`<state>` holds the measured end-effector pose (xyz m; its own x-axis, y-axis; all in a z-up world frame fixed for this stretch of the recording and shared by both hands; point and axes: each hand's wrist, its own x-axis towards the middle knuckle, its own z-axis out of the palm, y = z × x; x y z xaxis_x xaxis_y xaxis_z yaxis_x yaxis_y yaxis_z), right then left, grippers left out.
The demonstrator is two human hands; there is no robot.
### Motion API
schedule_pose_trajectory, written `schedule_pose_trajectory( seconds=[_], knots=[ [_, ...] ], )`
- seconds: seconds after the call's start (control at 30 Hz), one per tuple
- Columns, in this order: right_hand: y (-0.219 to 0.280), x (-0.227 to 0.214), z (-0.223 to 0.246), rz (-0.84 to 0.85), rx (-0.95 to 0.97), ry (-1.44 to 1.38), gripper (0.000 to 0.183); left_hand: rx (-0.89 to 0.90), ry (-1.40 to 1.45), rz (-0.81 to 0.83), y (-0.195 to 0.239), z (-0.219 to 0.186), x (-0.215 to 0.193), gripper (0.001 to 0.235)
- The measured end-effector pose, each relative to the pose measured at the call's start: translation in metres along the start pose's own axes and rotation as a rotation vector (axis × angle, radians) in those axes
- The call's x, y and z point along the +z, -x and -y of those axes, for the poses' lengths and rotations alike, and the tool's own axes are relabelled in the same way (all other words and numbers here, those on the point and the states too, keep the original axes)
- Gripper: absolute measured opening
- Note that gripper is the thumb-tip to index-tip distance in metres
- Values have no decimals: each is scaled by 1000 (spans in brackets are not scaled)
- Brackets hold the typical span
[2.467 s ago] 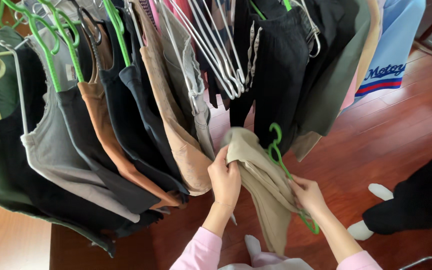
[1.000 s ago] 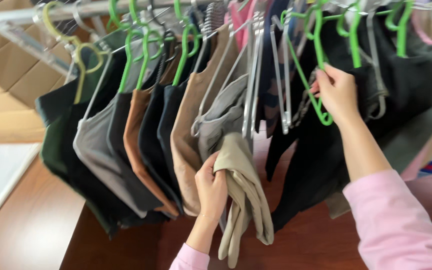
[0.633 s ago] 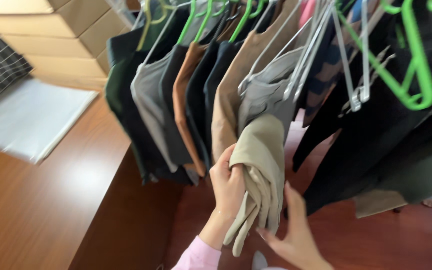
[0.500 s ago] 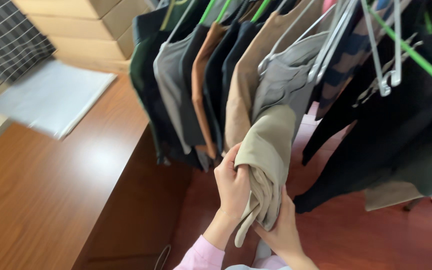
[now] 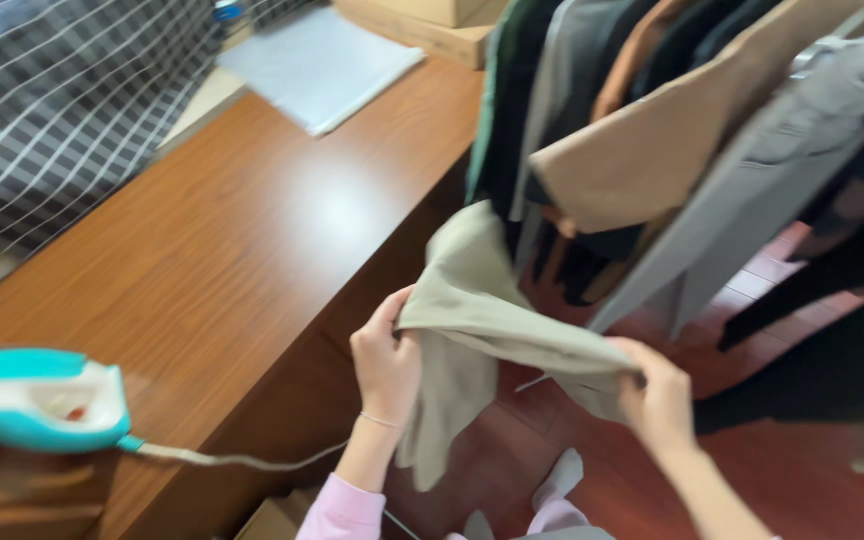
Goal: The person places a folded denim skirt into a plastic bag and then into a cardboard box. They then take a pair of beige trousers from a hanger, lay them on a table, and iron them with a steam iron. The trousers are folded and ironed again.
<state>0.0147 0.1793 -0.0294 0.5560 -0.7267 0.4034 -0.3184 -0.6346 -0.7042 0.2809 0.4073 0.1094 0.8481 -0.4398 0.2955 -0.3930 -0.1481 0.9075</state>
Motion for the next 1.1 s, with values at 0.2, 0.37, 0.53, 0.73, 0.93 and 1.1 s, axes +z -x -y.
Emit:
schedule_pose_trajectory(
  seconds=[0.2,0.37,0.53,0.73,0.93,1.1],
  knots=[
    [-113,-2,68,222,-277,219,52,-67,-595,-40,10,66,-110,36],
    [-200,1,150,265,-571,265,52,17,-736,0,46,105,-163,11],
    [-293,24,193,196,-742,278,34,-92,-774,91,62,160,-208,46],
    [-402,59,200,146,-899,146,31,126,-737,-62,38,175,-247,21],
    [-521,137,212,174,-683,43,22,101,-1140,-427,-67,120,-307,15],
    [-636,237,230,251,-802,2,33,258,-1369,-539,-194,112,-371,15]
  ],
)
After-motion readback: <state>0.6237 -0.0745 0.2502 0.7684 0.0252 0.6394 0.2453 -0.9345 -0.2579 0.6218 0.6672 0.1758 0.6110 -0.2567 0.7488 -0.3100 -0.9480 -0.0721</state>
